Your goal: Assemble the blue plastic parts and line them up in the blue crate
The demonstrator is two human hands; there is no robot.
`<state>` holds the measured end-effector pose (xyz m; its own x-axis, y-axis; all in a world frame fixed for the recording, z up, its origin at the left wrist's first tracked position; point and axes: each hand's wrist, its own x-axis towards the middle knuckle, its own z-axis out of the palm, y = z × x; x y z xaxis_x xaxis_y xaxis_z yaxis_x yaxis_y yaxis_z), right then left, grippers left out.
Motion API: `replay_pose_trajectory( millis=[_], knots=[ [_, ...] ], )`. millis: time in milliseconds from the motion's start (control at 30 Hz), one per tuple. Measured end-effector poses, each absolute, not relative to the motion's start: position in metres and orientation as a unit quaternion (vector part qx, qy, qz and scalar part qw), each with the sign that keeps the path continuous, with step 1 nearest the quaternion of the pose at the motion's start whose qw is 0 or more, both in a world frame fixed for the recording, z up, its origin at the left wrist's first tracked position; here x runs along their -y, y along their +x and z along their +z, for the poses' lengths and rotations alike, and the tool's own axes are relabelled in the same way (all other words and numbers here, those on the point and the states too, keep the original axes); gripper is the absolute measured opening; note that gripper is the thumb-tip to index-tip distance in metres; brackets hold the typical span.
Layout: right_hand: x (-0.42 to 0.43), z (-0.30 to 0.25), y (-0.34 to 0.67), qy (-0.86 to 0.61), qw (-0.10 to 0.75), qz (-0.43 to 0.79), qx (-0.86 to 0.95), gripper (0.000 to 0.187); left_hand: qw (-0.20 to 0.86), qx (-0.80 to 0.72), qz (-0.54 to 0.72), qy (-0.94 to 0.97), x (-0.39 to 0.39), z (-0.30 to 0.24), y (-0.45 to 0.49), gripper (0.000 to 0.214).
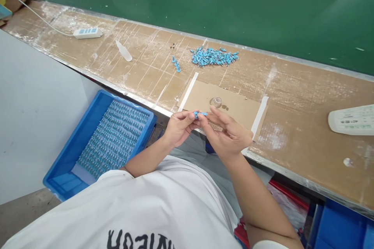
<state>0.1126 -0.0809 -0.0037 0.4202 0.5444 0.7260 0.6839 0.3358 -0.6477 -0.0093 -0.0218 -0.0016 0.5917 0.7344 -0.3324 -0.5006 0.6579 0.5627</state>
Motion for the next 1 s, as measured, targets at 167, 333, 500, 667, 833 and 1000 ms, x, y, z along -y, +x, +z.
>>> replay_pose_trajectory(
  millis=[167, 333, 500, 667, 833, 1000],
  knots=[
    [0.081, -0.002, 0.111, -0.561, 0.648, -0.037, 0.514, 0.053, 0.864, -0.295, 0.355, 0.202, 0.025, 0.003, -0.006, 0.043],
    [0.084, -0.006, 0.118, -0.554, 0.655, -0.018, 0.513, 0.055, 0.865, -0.285, 0.363, 0.199, 0.027, 0.003, -0.004, 0.04],
    [0.09, -0.007, 0.128, -0.573, 0.643, 0.011, 0.508, 0.048, 0.87, -0.29, 0.342, 0.207, 0.03, 0.002, -0.001, 0.04],
    [0.094, 0.003, 0.134, -0.551, 0.654, 0.012, 0.518, 0.043, 0.877, -0.294, 0.319, 0.206, 0.031, 0.004, 0.003, 0.042],
    [0.097, 0.01, 0.137, -0.587, 0.634, 0.032, 0.502, 0.04, 0.869, -0.296, 0.327, 0.225, 0.033, 0.002, 0.004, 0.04],
    [0.096, 0.008, 0.139, -0.588, 0.631, 0.06, 0.503, 0.04, 0.867, -0.29, 0.335, 0.227, 0.034, 0.001, 0.003, 0.037]
  ],
)
